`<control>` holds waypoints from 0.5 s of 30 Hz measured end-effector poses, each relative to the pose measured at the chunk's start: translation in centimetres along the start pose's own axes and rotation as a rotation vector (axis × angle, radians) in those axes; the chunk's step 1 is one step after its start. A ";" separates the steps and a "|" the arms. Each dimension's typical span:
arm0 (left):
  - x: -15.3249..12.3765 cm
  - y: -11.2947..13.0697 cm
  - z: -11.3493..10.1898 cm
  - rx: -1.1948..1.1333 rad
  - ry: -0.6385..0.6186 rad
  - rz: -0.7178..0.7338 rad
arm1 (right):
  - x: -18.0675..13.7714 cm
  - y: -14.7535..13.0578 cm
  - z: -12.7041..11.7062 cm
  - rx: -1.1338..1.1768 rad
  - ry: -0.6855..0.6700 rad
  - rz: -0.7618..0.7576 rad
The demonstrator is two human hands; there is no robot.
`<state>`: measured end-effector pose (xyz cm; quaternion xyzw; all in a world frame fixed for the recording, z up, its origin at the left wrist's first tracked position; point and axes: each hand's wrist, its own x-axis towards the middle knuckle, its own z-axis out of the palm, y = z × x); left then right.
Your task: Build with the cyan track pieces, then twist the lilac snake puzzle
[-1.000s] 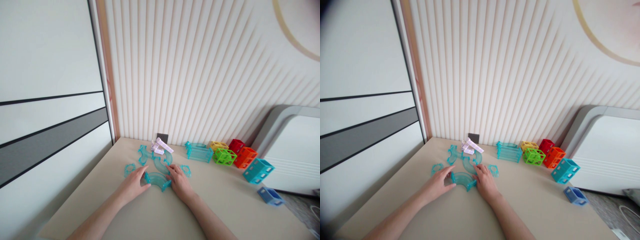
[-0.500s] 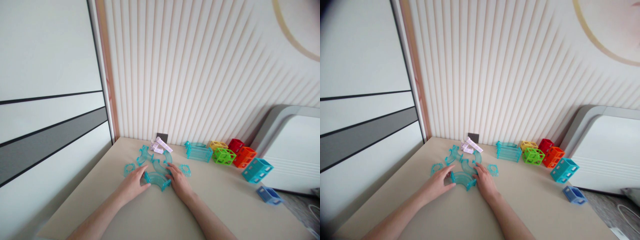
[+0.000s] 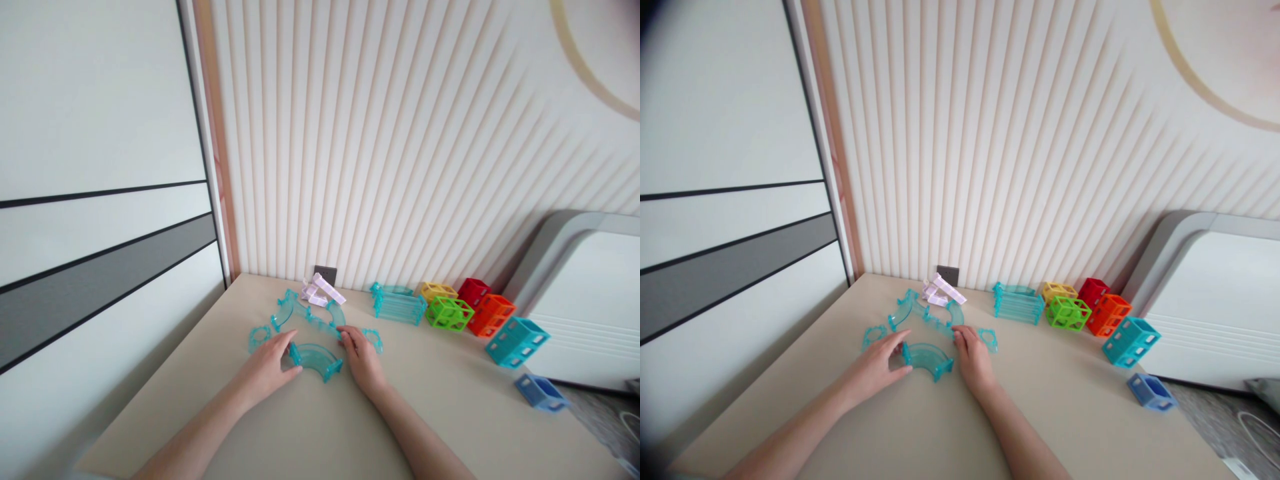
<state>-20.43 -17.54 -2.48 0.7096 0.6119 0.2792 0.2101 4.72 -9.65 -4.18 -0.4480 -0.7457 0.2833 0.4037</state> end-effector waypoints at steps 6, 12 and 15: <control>0.0 0.1 0.0 0.006 -0.011 -0.010 | 0.2 0.2 0.5 0.137 0.066 0.190; 0.0 0.2 0.0 0.008 -0.014 -0.003 | 0.6 -0.2 0.7 0.248 0.104 0.246; 0.0 0.2 -0.1 0.002 -0.008 -0.004 | 0.5 -0.7 0.5 0.228 0.107 0.247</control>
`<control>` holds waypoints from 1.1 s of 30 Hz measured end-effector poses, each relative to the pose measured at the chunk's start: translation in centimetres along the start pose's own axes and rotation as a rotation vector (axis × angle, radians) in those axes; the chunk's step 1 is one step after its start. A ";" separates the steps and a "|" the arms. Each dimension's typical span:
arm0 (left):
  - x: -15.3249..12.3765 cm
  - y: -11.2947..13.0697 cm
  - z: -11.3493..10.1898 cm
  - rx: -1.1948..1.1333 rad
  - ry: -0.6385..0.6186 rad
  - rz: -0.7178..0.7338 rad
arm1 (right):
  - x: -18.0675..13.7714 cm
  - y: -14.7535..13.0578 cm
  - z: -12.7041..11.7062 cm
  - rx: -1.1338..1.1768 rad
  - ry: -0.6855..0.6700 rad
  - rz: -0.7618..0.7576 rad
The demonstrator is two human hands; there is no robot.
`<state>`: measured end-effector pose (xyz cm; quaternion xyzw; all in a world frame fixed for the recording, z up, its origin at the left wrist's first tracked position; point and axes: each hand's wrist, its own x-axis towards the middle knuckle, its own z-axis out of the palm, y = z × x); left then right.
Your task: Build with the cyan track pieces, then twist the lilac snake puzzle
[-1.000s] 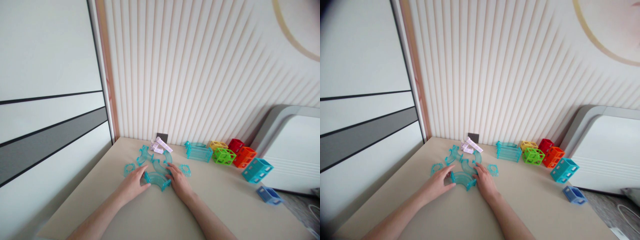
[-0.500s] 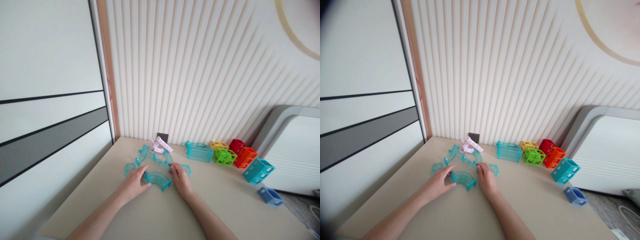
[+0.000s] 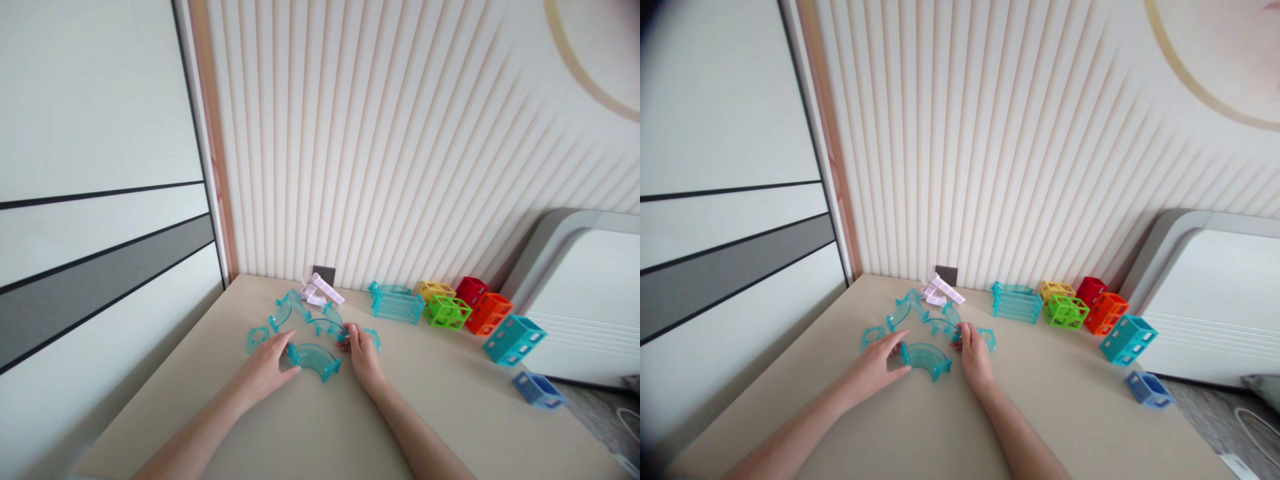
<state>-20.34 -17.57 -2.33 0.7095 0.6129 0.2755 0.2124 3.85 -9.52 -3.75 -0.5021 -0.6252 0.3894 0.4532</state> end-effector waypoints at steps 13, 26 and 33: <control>-0.1 0.0 -0.1 -0.012 -0.005 -0.003 | -0.1 0.3 0.1 0.030 -0.066 -0.007; -0.1 -0.2 0.1 0.015 0.001 -0.006 | 0.3 1.3 0.6 0.247 -0.027 0.035; 0.0 0.0 0.0 0.001 -0.004 -0.008 | -0.2 0.6 0.5 0.311 -0.066 -0.093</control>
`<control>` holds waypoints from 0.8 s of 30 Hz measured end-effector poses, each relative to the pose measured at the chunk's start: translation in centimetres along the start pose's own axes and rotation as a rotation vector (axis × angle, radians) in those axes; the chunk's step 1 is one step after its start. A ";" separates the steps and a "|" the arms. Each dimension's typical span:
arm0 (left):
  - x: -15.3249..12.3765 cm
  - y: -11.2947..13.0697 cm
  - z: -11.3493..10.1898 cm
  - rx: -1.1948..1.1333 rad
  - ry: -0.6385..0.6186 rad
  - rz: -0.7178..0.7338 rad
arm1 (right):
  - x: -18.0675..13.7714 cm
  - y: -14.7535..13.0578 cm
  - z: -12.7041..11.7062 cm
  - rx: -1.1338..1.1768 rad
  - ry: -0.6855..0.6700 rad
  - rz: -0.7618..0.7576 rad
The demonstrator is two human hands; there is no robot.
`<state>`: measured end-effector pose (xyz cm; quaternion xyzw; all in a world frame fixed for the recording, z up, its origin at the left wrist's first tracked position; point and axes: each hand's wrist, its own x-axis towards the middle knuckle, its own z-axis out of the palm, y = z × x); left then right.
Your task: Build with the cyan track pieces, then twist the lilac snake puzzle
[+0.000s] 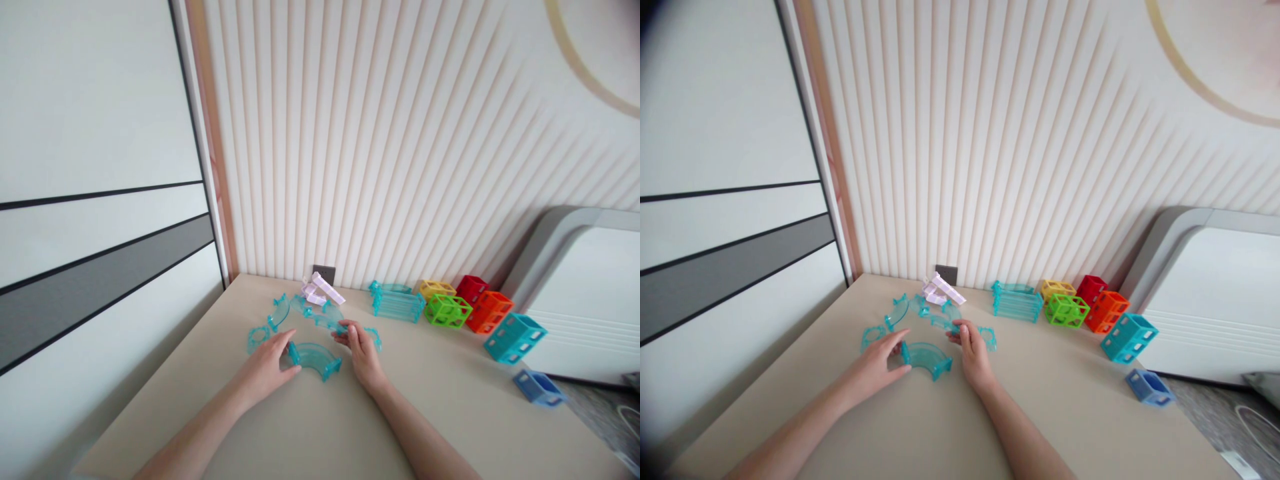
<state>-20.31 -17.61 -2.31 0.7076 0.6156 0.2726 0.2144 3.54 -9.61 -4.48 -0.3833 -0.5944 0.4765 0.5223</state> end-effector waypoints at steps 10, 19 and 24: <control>0.1 -0.3 0.1 -0.005 0.007 0.017 | -0.2 -0.8 -0.4 -0.273 -0.052 -0.265; 0.0 0.0 0.1 -0.003 0.022 0.015 | -0.7 -1.0 -0.5 -0.400 -0.101 -0.423; 0.1 0.1 0.0 -0.020 0.012 0.007 | -1.0 -1.4 -0.3 -0.432 -0.119 -0.486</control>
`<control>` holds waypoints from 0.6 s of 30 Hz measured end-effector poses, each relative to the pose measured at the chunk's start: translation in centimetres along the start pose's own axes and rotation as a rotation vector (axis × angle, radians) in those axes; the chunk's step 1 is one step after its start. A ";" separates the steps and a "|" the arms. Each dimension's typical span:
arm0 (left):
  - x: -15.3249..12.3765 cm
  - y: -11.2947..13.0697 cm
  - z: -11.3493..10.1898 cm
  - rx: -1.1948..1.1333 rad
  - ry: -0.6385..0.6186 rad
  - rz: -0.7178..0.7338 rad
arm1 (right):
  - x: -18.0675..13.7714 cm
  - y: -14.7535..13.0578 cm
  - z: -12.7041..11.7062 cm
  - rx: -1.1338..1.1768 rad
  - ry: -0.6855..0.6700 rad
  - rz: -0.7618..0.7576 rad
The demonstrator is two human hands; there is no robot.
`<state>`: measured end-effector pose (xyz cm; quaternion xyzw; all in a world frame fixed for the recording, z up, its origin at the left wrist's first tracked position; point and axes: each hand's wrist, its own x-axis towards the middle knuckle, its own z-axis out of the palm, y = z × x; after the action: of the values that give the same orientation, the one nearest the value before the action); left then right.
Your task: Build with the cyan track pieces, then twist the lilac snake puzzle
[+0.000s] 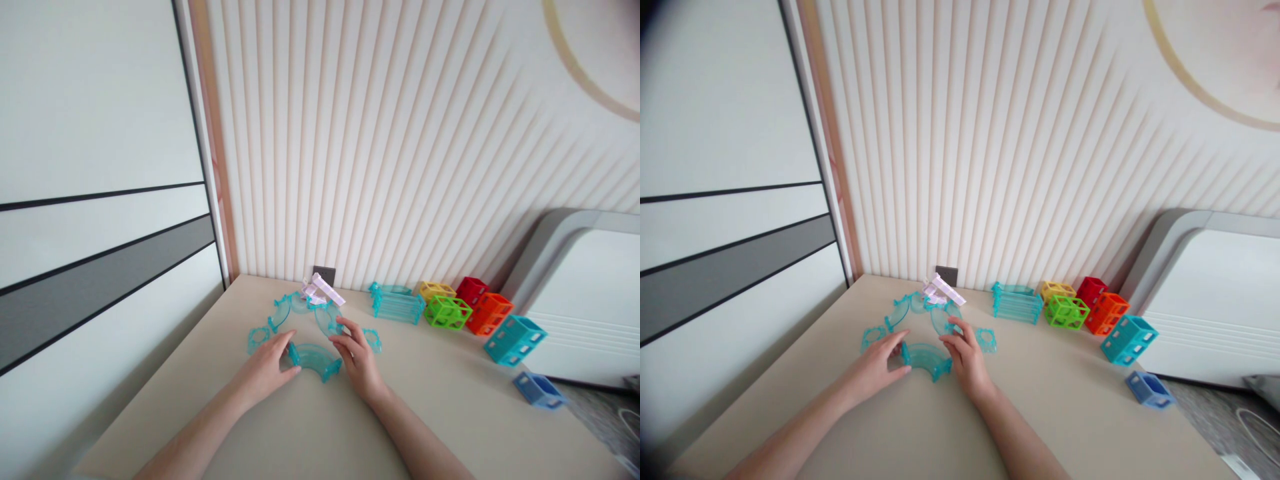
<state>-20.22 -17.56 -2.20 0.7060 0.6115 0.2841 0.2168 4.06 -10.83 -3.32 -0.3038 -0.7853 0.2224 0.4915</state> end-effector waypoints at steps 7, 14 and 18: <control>0.0 0.1 -0.1 0.020 -0.007 0.001 | -0.1 0.0 0.0 -0.028 -0.016 -0.038; 0.0 -0.3 0.3 0.015 0.007 0.015 | -0.5 0.9 0.0 -0.106 -0.038 -0.069; 0.0 -0.3 0.3 0.008 0.010 0.016 | -0.5 0.8 -0.4 -0.135 -0.087 -0.116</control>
<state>-20.27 -17.49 -2.59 0.7103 0.6081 0.2866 0.2086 4.73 -10.61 -3.97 -0.2801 -0.8354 0.1532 0.4474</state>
